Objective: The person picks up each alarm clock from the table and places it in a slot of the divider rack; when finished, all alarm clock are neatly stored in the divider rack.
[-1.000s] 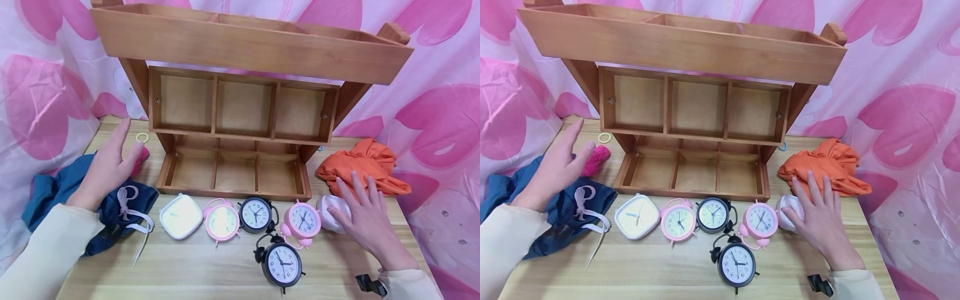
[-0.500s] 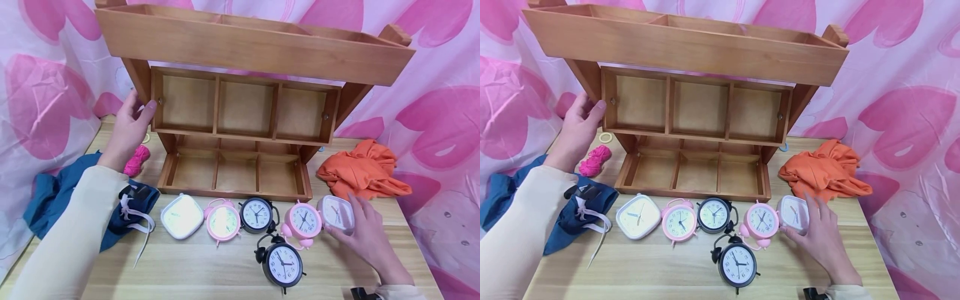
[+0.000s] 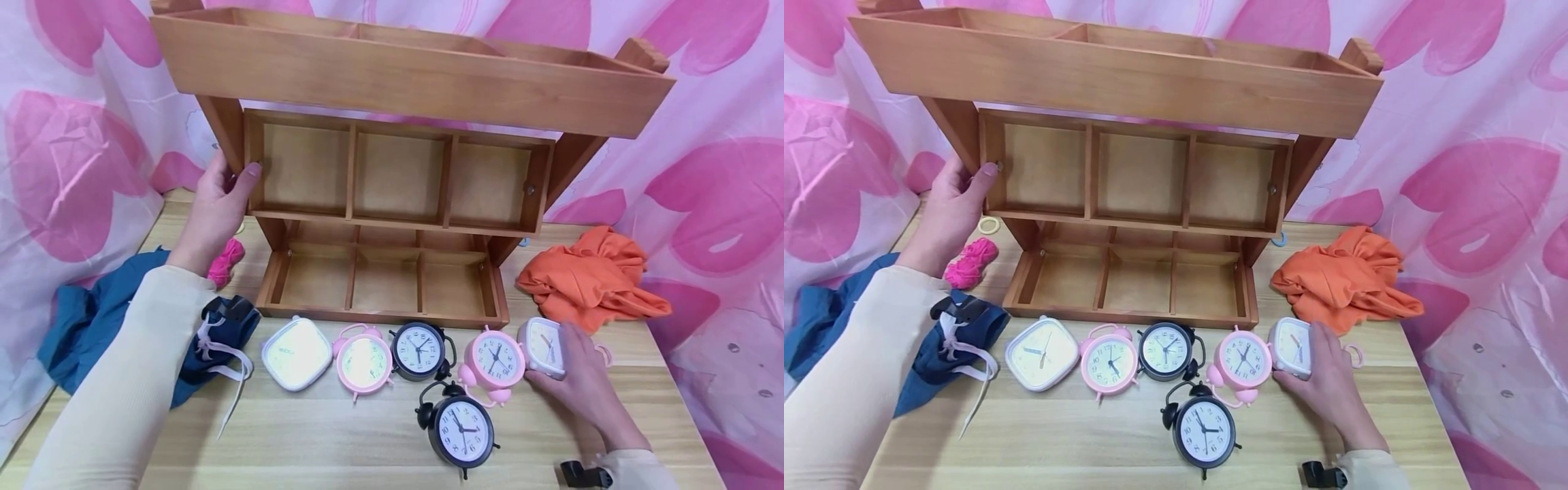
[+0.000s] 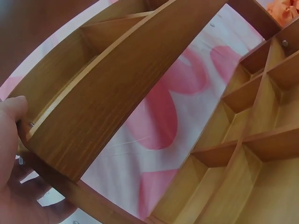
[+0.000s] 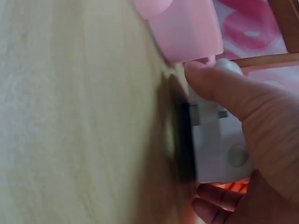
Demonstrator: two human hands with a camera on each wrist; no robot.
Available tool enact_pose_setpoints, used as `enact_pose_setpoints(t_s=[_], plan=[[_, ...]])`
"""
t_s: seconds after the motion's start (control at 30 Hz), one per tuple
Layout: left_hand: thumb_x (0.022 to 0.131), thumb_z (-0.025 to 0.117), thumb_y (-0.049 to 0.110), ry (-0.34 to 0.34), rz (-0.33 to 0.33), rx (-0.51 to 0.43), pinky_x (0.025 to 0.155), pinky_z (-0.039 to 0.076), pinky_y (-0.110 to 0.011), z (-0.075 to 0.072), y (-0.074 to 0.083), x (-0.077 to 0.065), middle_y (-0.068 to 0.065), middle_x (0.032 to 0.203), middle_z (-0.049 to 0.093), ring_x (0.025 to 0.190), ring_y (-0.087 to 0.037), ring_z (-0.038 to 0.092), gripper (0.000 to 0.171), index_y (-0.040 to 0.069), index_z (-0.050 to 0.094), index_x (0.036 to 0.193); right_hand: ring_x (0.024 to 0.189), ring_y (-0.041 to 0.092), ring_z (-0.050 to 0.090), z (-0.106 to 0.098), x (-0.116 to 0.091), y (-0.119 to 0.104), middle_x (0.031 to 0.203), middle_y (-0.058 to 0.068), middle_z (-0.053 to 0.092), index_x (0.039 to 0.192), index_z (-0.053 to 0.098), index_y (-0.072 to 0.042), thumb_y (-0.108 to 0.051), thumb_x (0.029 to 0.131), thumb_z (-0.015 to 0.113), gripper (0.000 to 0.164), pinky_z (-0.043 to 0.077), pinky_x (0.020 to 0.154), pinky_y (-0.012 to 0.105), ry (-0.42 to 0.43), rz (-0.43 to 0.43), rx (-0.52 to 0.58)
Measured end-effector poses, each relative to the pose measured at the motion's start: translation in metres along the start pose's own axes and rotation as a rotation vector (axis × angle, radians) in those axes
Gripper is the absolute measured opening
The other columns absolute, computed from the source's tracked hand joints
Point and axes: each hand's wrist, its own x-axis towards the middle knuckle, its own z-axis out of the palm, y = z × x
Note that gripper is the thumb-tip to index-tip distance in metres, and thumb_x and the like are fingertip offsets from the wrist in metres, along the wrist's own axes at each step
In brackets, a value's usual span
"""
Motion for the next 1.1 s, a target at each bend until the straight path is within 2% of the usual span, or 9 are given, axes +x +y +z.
enact_pose_setpoints(t_s=[0.17,0.4,0.5,0.6,0.7,0.77,0.97,1.1], plan=[[0.101,0.045,0.049,-0.022,-0.005,0.008,0.114,0.033,-0.057,0.002,0.001,0.001,0.003,0.161,0.028,0.148,-0.028,0.03,0.059,0.04,0.02,0.154,0.128,0.053,0.03,0.0,0.0,0.003,0.146,0.037,0.027,0.153,0.02,0.005,-0.037,0.07,0.088,0.116,0.032,0.094,0.074,-0.011,0.047,-0.005],[0.102,0.045,0.047,-0.022,0.011,0.008,0.115,0.032,-0.055,0.004,0.0,0.001,0.002,0.161,0.027,0.148,-0.028,0.03,0.059,0.037,0.02,0.155,0.124,0.05,0.033,0.0,-0.006,0.004,0.143,0.035,0.032,0.152,0.027,0.004,-0.037,0.067,0.09,0.114,0.038,0.089,0.07,0.026,0.064,0.007],[0.102,0.044,0.047,-0.026,0.008,0.008,0.115,0.032,-0.056,0.004,0.0,0.001,0.002,0.161,0.027,0.148,-0.027,0.029,0.06,0.037,0.019,0.155,0.122,0.05,0.033,-0.007,-0.009,-0.001,0.14,0.036,0.033,0.151,0.028,0.004,-0.034,0.064,0.092,0.114,0.038,0.086,0.07,0.057,0.07,0.025],[0.102,0.044,0.047,-0.029,0.012,0.007,0.115,0.031,-0.056,0.003,0.001,0.001,0.003,0.161,0.026,0.148,-0.027,0.029,0.059,0.037,0.018,0.155,0.12,0.051,0.033,-0.019,-0.006,-0.009,0.138,0.037,0.034,0.15,0.03,0.005,-0.028,0.06,0.093,0.115,0.037,0.086,0.071,0.106,0.037,0.042],[0.102,0.044,0.047,-0.027,0.017,0.011,0.115,0.032,-0.056,0.003,0.001,0.002,0.002,0.161,0.026,0.148,-0.028,0.03,0.059,0.037,0.018,0.155,0.121,0.049,0.034,-0.03,0.003,-0.023,0.136,0.035,0.036,0.149,0.032,0.004,-0.022,0.057,0.094,0.114,0.033,0.089,0.067,0.149,-0.026,0.051],[0.102,0.044,0.047,-0.024,0.02,0.014,0.116,0.032,-0.056,0.002,0.001,0.001,0.001,0.161,0.027,0.147,-0.028,0.031,0.059,0.037,0.018,0.155,0.121,0.047,0.034,-0.036,0.012,-0.035,0.136,0.033,0.038,0.148,0.034,0.003,-0.023,0.057,0.093,0.112,0.033,0.089,0.063,0.148,-0.069,0.029],[0.102,0.043,0.048,-0.027,-0.007,0.02,0.115,0.032,-0.058,0.002,-0.001,0.002,0.001,0.161,0.026,0.148,-0.029,0.03,0.06,0.038,0.017,0.155,0.126,0.043,0.034,-0.039,0.041,-0.073,0.144,0.026,0.037,0.152,0.033,-0.004,-0.037,0.065,0.091,0.109,0.039,0.089,0.068,0.06,-0.121,-0.013],[0.102,0.043,0.048,-0.027,-0.012,0.02,0.114,0.032,-0.058,0.003,-0.001,0.002,0.002,0.162,0.025,0.148,-0.029,0.029,0.06,0.039,0.015,0.155,0.125,0.039,0.037,-0.034,0.061,-0.087,0.144,0.023,0.039,0.151,0.035,-0.008,-0.038,0.065,0.091,0.107,0.042,0.091,0.064,0.035,-0.179,-0.011]])
